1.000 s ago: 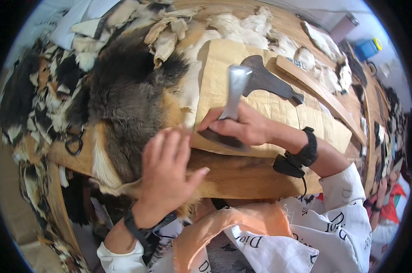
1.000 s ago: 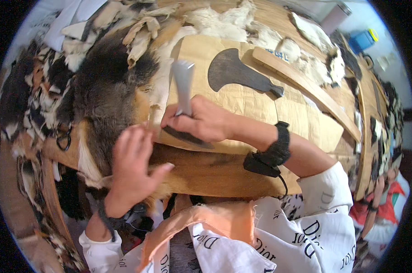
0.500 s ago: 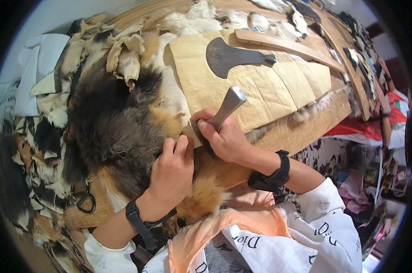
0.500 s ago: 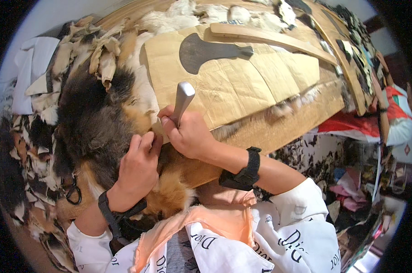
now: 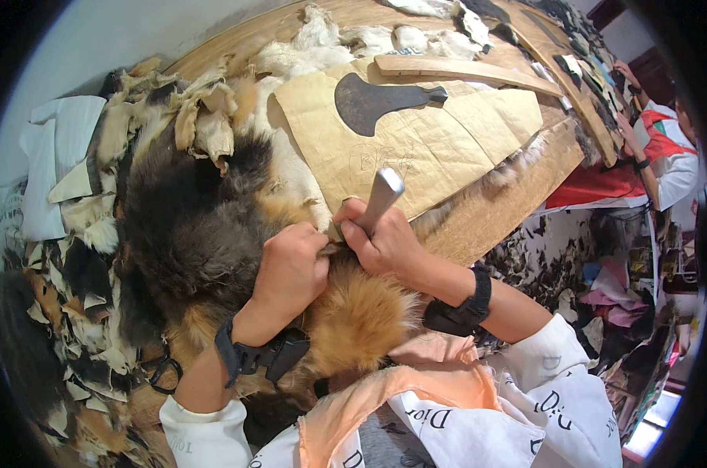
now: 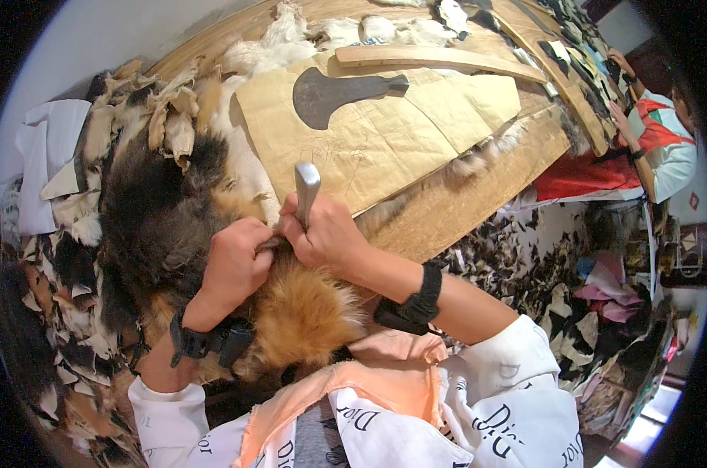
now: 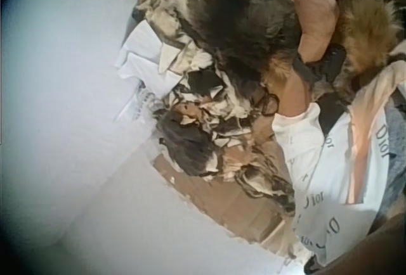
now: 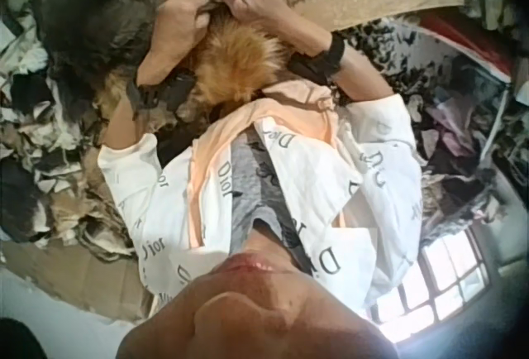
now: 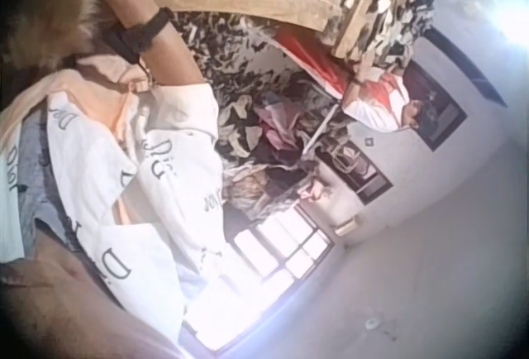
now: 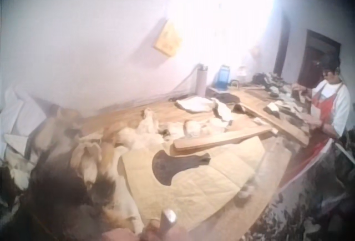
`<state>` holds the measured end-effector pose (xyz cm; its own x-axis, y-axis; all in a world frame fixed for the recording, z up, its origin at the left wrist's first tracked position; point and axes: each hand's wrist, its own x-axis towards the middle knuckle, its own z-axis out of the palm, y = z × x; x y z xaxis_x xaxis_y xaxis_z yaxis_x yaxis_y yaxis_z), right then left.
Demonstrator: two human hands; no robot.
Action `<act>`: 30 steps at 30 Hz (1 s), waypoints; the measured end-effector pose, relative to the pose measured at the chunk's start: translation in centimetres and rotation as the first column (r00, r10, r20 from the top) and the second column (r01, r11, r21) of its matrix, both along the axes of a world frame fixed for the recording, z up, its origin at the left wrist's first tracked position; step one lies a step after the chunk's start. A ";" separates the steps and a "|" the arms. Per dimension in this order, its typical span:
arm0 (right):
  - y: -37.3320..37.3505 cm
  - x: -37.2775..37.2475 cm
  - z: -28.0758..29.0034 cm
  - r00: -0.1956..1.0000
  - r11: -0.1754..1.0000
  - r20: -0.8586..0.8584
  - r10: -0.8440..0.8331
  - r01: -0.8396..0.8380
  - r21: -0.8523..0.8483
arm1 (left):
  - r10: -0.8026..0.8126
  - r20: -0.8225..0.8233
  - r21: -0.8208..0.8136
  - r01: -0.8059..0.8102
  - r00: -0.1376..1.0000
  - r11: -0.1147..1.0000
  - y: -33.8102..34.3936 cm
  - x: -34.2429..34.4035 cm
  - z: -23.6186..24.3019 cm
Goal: Cutting and assembling pieces of fur and leather using a template and handheld blade.
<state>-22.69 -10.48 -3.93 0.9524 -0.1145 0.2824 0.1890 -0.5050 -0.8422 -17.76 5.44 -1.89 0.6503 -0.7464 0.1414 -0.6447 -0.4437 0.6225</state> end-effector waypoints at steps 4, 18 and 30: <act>0.0 -0.1 0.3 0.999 0.999 0.016 0.033 -0.033 -0.018 | 0.041 -0.124 -0.069 -0.050 0.991 0.996 0.3 0.3 0.3; -0.1 7.2 0.5 1.000 0.998 0.028 0.001 0.001 -0.066 | 0.138 -0.261 -0.295 -0.215 0.955 0.931 2.7 2.1 3.4; -0.3 15.8 -1.7 0.991 0.982 0.131 -0.016 0.039 -0.183 | 0.171 -0.268 -0.315 -0.254 0.948 0.915 5.8 5.7 9.0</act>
